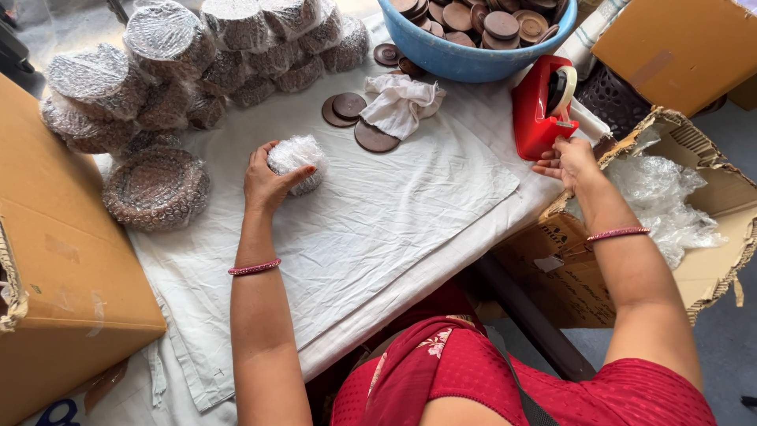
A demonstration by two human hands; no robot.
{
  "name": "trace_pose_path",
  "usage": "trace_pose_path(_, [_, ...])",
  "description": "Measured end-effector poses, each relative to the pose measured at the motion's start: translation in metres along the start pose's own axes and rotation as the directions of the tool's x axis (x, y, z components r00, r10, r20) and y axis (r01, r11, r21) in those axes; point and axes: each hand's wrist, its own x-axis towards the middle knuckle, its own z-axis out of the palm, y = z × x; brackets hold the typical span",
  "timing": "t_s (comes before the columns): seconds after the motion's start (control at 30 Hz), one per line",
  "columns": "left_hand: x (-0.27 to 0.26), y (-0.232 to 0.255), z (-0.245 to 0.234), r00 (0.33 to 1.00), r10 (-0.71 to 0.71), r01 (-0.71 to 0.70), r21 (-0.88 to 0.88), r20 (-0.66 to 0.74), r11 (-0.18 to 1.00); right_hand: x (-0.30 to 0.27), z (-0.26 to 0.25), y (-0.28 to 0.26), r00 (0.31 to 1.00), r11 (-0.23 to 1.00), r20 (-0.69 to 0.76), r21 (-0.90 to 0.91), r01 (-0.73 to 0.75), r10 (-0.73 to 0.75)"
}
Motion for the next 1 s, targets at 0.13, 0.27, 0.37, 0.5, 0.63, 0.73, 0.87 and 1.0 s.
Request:
trace_pose_path(0.13, [0.002,-0.002,0.000,1.000,0.010,-0.010,0.006,0.003,1.000,0.002,-0.006,-0.005,1.000,0.995,0.012,-0.098,-0.009,0.011])
trace_pose_path(0.27, [0.002,-0.003,-0.001,1.000,0.014,-0.014,-0.004,0.007,1.000,-0.010,0.002,-0.012,1.000,0.987,-0.013,-0.158,-0.007,0.005])
trace_pose_path(0.37, [0.004,-0.005,0.000,1.000,0.024,-0.024,0.002,0.002,1.000,-0.019,0.010,-0.013,0.999,0.988,-0.035,-0.152,0.026,-0.032])
trace_pose_path(0.5, [0.004,-0.004,0.000,1.000,0.017,-0.017,0.007,0.004,1.000,-0.001,0.004,0.006,0.988,0.976,-0.035,-0.160,0.146,-0.153])
trace_pose_path(0.63, [0.004,-0.006,0.001,1.000,0.024,-0.024,0.014,0.002,1.000,-0.007,0.009,0.003,0.987,0.977,-0.060,-0.165,0.138,-0.149])
trace_pose_path(0.73, [0.002,-0.001,0.001,1.000,-0.016,0.015,0.005,0.010,1.000,-0.017,0.012,-0.002,0.987,0.975,-0.090,-0.192,0.115,-0.135])
trace_pose_path(0.87, [0.001,0.002,0.000,1.000,-0.025,0.025,0.011,0.009,1.000,0.015,-0.002,0.025,0.993,0.983,-0.105,-0.182,0.031,-0.051])
trace_pose_path(1.0, [0.002,-0.003,0.000,1.000,0.012,-0.012,0.020,-0.004,1.000,0.020,0.000,0.051,0.951,0.884,-0.162,-0.435,0.170,-0.262])
